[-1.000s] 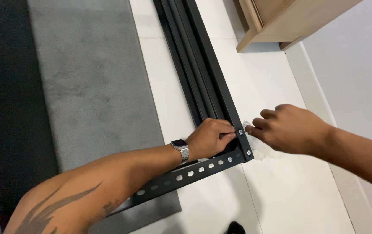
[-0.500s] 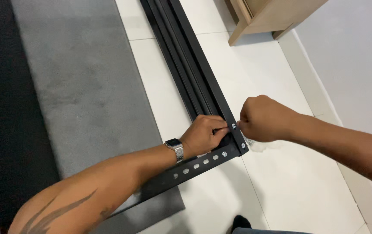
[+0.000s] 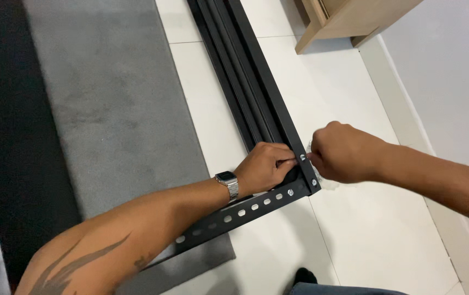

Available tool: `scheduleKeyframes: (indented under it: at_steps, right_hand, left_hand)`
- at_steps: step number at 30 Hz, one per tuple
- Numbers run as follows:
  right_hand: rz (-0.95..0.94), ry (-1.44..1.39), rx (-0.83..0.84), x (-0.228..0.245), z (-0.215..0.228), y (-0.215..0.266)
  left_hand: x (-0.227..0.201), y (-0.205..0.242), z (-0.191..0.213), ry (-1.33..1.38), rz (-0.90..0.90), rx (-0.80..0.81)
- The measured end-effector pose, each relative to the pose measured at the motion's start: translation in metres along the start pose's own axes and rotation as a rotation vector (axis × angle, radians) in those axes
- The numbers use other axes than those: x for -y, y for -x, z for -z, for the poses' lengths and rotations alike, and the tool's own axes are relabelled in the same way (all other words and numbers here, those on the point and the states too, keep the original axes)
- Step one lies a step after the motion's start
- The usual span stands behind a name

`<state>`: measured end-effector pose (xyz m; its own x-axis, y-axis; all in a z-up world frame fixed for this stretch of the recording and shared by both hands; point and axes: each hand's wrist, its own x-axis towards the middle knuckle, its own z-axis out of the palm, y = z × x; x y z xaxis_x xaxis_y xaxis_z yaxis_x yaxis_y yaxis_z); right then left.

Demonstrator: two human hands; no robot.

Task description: The person assembles a metal shelving unit by inserting bolts into pre-drilled holes at the corners of the frame and tightening them by hand and with a screwdriver.

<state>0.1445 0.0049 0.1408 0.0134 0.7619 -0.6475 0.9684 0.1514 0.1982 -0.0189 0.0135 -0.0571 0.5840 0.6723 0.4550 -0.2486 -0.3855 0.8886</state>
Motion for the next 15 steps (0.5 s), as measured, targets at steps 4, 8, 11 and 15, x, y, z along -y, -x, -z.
scheduleKeyframes:
  at_steps: [4,8,11,15]
  right_hand:
    - [-0.054,-0.171,-0.032,-0.021,-0.028,-0.026]
    - [-0.066,-0.152,-0.076,0.005,-0.010,0.007]
    - [-0.056,-0.092,-0.085,0.025,0.012,0.053]
    - [0.156,-0.086,-0.160,0.016,-0.017,0.087]
  left_hand:
    - [0.004,-0.002,0.001,0.005,0.031,0.020]
    - [0.002,-0.009,0.016,-0.020,0.072,0.109]
    - [-0.021,-0.028,0.042,-0.059,0.266,0.270]
    - [-0.111,-0.024,0.079,0.137,0.738,0.577]
